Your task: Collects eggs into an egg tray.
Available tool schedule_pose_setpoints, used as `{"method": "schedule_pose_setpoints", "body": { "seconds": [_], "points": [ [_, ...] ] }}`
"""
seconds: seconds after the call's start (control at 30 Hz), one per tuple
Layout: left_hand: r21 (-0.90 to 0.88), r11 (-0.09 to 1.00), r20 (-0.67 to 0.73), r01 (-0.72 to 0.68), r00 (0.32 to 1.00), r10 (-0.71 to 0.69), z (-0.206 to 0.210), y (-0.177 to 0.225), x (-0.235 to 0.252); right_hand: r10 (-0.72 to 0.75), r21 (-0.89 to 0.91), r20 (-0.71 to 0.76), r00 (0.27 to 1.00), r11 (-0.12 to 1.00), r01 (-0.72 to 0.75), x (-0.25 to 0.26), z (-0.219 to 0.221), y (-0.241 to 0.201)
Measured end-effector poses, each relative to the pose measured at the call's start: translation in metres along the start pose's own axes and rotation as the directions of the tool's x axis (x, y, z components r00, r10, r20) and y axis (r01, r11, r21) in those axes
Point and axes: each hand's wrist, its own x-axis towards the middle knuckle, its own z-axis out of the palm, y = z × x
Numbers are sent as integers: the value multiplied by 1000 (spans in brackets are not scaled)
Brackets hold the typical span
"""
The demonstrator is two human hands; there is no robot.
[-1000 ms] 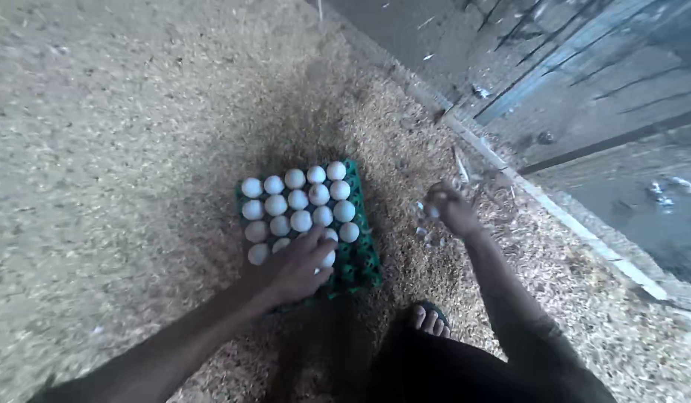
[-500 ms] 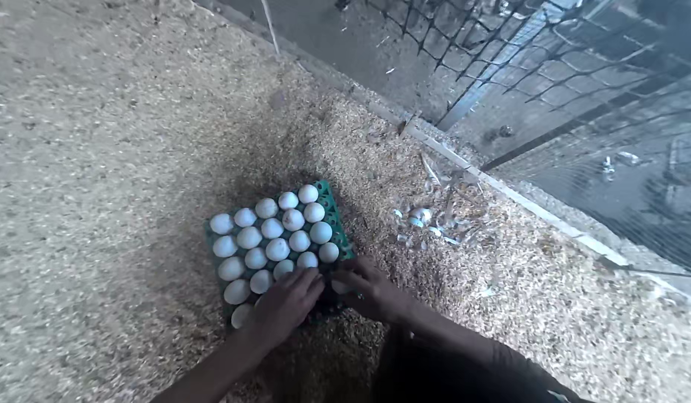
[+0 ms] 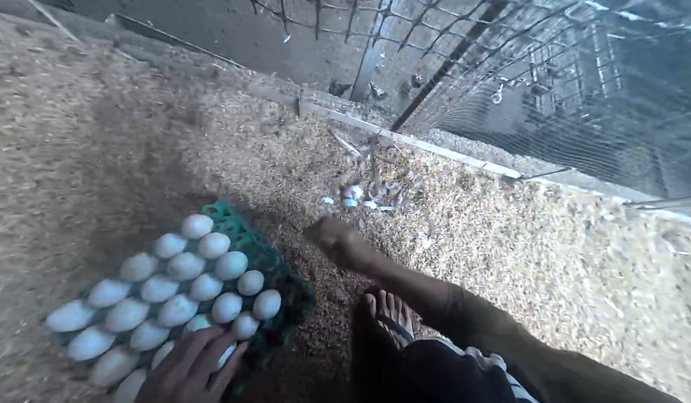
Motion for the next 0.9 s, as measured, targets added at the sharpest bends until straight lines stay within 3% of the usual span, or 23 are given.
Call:
{"method": "schedule_pose_setpoints", "body": {
  "seconds": [0.1, 0.17, 0.23, 0.3, 0.47, 0.57, 0.67, 0.73, 0.9],
  "points": [
    [-58, 998, -47, -7, 999, 5, 4, 20, 12, 393, -253, 72, 917, 896, -365, 40, -26, 90],
    [-67, 992, -84, -104, 992, 98, 21, 37, 25, 522, -365, 181, 833, 823, -436, 60, -31, 145],
    [-100, 972, -128, -212, 972, 199, 45, 54, 39, 602, -443, 329, 728, 779, -443, 69, -30, 171],
    [-188, 957, -185, -222, 965, 188, 67, 73, 56, 638, -505, 414, 650, 754, -420, 71, -27, 177],
    [-376, 909, -281, -180, 957, 73, 92, 102, 94, 508, -461, 629, 589, 853, -244, 69, -18, 187],
    [-519, 850, -262, -87, 963, -61, 98, 114, 111, 550, -520, 726, 413, 832, -194, 79, -26, 152],
    [-706, 704, -183, 80, 939, -291, 107, 126, 125, 602, -600, 737, 307, 792, -113, 69, -33, 120],
    [-807, 537, -14, 247, 900, -435, 115, 132, 129, 587, -607, 751, 300, 794, -34, 48, -36, 114],
    [-826, 95, 392, 555, 687, -612, 136, 143, 147, 539, -518, 677, 502, 833, -196, -8, -57, 112]
  ]
}}
